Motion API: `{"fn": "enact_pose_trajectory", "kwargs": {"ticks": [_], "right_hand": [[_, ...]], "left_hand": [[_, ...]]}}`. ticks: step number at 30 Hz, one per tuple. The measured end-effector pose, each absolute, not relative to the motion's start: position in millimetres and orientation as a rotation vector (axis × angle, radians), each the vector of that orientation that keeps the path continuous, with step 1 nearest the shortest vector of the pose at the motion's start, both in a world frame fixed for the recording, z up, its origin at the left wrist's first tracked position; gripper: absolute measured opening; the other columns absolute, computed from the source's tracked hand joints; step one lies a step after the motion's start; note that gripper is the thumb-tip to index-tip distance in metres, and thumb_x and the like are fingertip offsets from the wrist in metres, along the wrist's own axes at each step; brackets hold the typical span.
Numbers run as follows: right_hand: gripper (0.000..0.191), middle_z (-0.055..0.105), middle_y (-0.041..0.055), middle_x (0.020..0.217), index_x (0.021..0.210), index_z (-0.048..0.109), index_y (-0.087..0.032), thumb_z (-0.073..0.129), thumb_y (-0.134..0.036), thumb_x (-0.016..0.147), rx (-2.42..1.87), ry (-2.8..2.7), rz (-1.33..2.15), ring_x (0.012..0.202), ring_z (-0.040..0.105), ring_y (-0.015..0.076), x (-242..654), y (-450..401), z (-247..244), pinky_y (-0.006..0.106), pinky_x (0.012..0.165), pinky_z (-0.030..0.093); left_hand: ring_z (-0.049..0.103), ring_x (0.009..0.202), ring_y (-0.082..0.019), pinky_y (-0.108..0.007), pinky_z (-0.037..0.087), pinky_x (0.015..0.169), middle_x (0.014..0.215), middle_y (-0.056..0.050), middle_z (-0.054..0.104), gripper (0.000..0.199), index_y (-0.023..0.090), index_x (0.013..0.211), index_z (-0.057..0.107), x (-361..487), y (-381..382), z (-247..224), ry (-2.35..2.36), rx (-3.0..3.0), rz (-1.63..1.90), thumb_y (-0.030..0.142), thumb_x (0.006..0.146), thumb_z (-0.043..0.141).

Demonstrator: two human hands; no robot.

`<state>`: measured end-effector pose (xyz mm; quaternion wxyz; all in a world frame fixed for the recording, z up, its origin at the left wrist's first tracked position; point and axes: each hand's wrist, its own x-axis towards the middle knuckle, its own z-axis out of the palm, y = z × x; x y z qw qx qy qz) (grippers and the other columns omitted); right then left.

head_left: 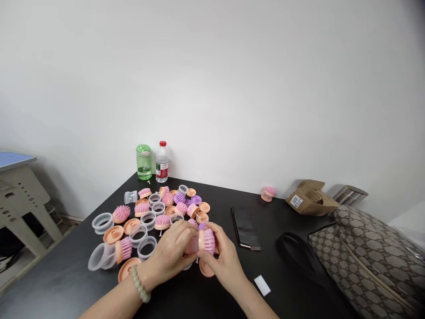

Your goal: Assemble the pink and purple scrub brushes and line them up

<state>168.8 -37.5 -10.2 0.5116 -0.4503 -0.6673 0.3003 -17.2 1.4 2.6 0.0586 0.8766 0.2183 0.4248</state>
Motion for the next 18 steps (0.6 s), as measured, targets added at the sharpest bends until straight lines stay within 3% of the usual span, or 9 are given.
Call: {"fn": "enact_pose_trajectory", "kwargs": {"ticks": [3, 7, 11, 18], "right_hand": [[0.046, 0.063, 0.0076, 0.116, 0.121, 0.055, -0.027, 0.066, -0.017, 0.078, -1.036, -1.714, 0.617, 0.103, 0.066, 0.0248, 170.4, -38.2, -7.0, 0.034, 0.081, 0.06], [0.059, 0.057, 0.0087, 0.131, 0.13, 0.051, -0.029, 0.066, -0.011, 0.075, -0.994, -1.773, 0.534, 0.124, 0.056, 0.0276, 170.5, -40.3, -3.9, 0.039, 0.095, 0.054], [0.059, 0.06, 0.0074, 0.125, 0.127, 0.053, -0.027, 0.069, -0.013, 0.072, -1.056, -1.684, 0.648, 0.113, 0.062, 0.0256, 169.4, -38.8, -7.4, 0.032, 0.081, 0.059], [0.047, 0.063, 0.005, 0.114, 0.121, 0.059, -0.028, 0.074, -0.025, 0.076, -1.013, -1.657, 0.725, 0.099, 0.065, 0.0227, 170.5, -39.8, -2.4, 0.026, 0.071, 0.057]], "left_hand": [[0.062, 0.093, -0.021, -0.035, 0.054, 0.08, 0.104, -0.007, 0.066, 0.022, 0.02, 0.109, 0.051, -17.5, 1.4, 2.3, 0.669, 2.642, 1.252, 0.022, 0.09, 0.063], [0.063, 0.095, -0.022, -0.036, 0.055, 0.08, 0.105, -0.008, 0.065, 0.029, 0.021, 0.112, 0.05, -19.1, 1.7, 3.4, 0.729, 2.592, 1.221, 0.021, 0.088, 0.066], [0.063, 0.093, -0.023, -0.037, 0.054, 0.079, 0.105, -0.008, 0.065, 0.03, 0.021, 0.112, 0.049, -19.1, 1.5, 4.7, 0.722, 2.62, 1.218, 0.026, 0.088, 0.067], [0.06, 0.073, -0.017, -0.029, 0.05, 0.066, 0.089, -0.002, 0.064, 0.034, 0.021, 0.105, 0.053, -19.3, -2.6, 8.5, 0.821, 2.519, 1.117, 0.028, 0.079, 0.074]]}}
